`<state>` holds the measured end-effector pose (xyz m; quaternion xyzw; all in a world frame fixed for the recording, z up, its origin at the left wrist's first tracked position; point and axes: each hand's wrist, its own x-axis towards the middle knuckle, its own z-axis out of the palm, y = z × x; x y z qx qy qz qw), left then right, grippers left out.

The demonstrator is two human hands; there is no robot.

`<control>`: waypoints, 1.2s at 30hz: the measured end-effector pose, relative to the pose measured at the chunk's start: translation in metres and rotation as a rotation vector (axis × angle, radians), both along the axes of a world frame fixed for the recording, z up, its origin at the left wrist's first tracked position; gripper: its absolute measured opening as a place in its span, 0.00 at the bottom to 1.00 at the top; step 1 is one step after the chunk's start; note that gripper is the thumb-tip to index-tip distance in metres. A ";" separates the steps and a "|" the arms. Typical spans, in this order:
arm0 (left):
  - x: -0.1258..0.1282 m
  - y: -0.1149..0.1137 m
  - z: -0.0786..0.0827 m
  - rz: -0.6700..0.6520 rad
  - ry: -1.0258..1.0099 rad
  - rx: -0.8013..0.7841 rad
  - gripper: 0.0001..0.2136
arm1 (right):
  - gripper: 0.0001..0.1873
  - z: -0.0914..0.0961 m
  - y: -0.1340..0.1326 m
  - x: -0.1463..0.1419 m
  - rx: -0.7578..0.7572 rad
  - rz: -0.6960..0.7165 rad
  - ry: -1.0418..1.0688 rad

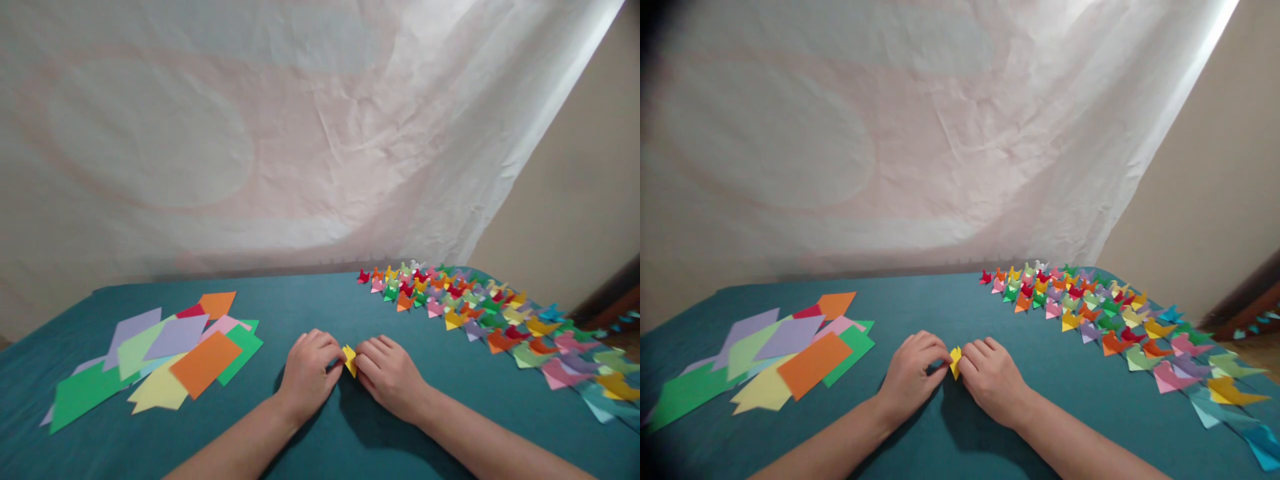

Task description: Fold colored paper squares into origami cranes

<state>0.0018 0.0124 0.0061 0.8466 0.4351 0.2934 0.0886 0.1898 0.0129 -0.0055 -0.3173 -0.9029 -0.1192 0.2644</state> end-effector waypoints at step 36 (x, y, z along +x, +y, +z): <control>-0.003 0.009 -0.006 -0.022 -0.109 -0.281 0.02 | 0.08 -0.001 0.007 0.006 -0.744 0.010 0.455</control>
